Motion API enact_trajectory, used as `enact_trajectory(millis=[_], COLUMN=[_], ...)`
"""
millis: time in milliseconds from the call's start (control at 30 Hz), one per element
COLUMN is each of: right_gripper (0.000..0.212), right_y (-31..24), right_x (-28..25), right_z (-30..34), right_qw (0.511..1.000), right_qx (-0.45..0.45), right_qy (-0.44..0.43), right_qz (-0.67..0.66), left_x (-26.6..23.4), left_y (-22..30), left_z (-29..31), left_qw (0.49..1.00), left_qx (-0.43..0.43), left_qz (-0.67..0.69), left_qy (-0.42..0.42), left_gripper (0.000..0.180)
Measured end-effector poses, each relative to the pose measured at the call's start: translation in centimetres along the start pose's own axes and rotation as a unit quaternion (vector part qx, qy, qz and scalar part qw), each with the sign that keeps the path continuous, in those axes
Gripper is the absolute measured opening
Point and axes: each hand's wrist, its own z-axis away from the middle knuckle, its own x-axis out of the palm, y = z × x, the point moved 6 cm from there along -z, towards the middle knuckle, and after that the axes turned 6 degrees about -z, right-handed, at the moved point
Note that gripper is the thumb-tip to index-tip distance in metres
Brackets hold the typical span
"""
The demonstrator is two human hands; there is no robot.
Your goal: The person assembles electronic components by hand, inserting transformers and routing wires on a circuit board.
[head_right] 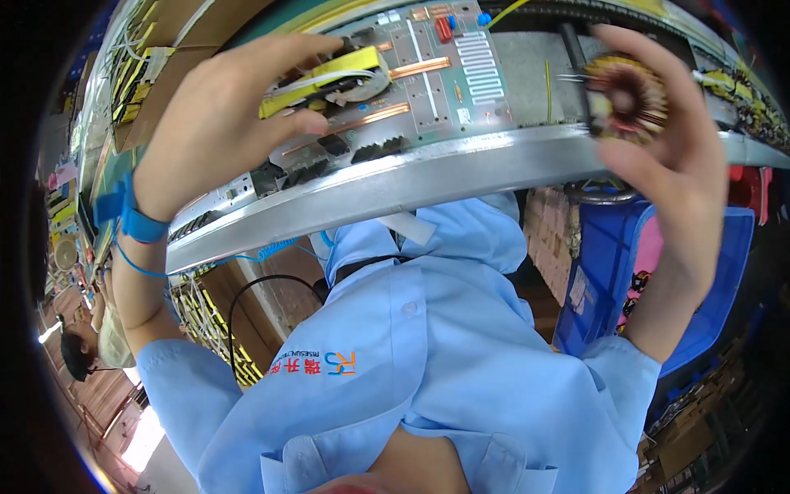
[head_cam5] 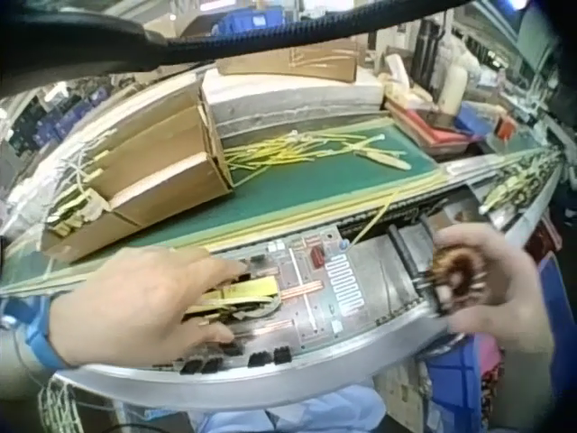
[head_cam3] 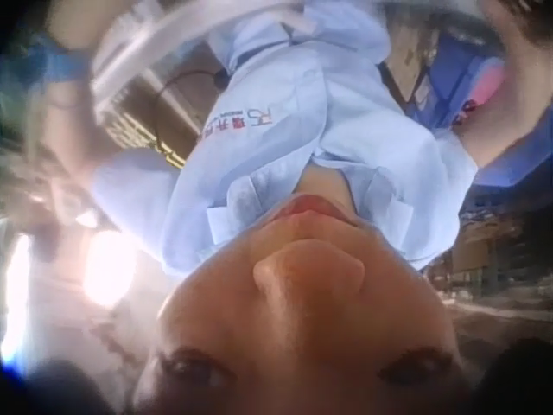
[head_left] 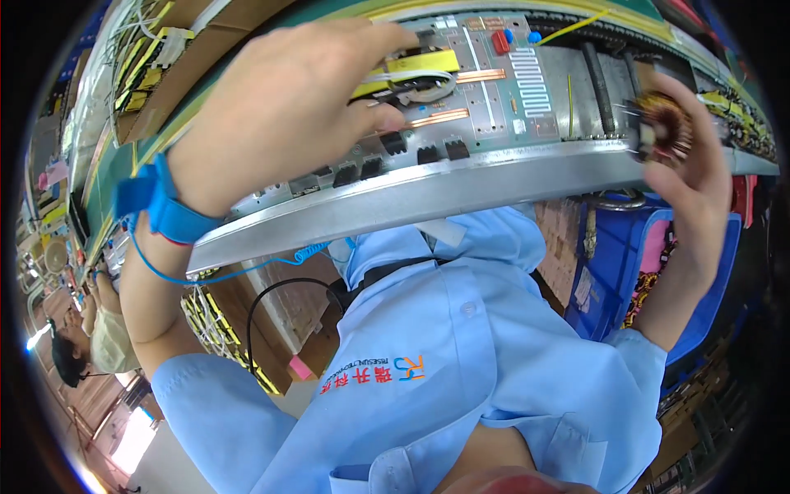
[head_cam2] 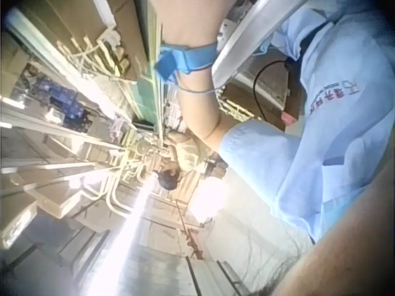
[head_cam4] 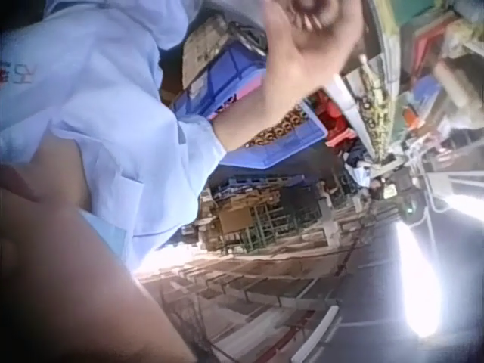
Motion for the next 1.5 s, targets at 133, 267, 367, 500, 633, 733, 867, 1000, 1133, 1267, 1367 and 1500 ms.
enact_trajectory(millis=[133,267,367,500,633,733,867,1000,1133,1267,1367,1500], right_gripper=[0.066,0.056,0.054,0.053,0.051,0.052,0.052,0.053,0.055,0.058,0.058,0.066], right_y=[0.9,-0.1,0.1,-0.6,-0.7,-1.2,-1.1,-1.2,-1.6,-0.7,-1.4,-4.7], right_x=[5.3,7.4,8.4,9.6,10.7,11.3,11.5,11.6,11.8,11.9,11.5,10.6], right_z=[-4.2,-6.1,-7.6,-9.0,-9.7,-10.1,-10.5,-10.4,-10.4,-9.9,-9.5,-8.8], right_qw=[0.991,0.994,0.984,0.952,0.925,0.906,0.889,0.881,0.874,0.878,0.859,0.898], right_qx=[0.062,0.045,0.040,-0.068,-0.099,-0.099,-0.099,-0.136,-0.145,-0.109,-0.127,-0.137], right_qy=[-0.089,-0.074,-0.104,-0.112,-0.124,-0.131,-0.155,-0.161,-0.171,-0.156,-0.152,-0.097], right_qz=[-0.082,0.067,0.137,0.278,0.344,0.389,0.420,0.424,0.431,0.439,0.473,0.406], left_x=[1.4,1.5,1.4,1.7,1.1,1.5,1.5,1.7,1.7,1.7,2.0,0.4], left_y=[-0.2,-0.1,-0.4,-1.0,-1.8,-2.1,-1.7,-1.7,-1.8,-2.2,-2.6,-3.6], left_z=[0.5,0.0,-0.1,-0.2,1.5,2.4,1.8,1.3,1.1,1.0,1.7,5.1], left_qw=[0.997,0.995,0.996,0.999,0.995,0.995,0.999,1.000,1.000,0.999,0.998,0.993], left_qx=[-0.005,-0.003,-0.018,0.001,-0.020,-0.015,-0.003,0.002,0.010,0.005,0.002,-0.017], left_qz=[0.003,0.006,-0.014,0.001,0.073,0.084,0.034,0.020,0.009,0.038,0.064,0.082], left_qy=[0.074,0.096,0.087,0.052,0.057,0.048,0.038,0.011,-0.001,0.001,0.006,0.082], left_gripper=[0.046,0.037,0.038,0.042,0.046,0.045,0.044,0.040,0.034,0.034,0.042,0.056])
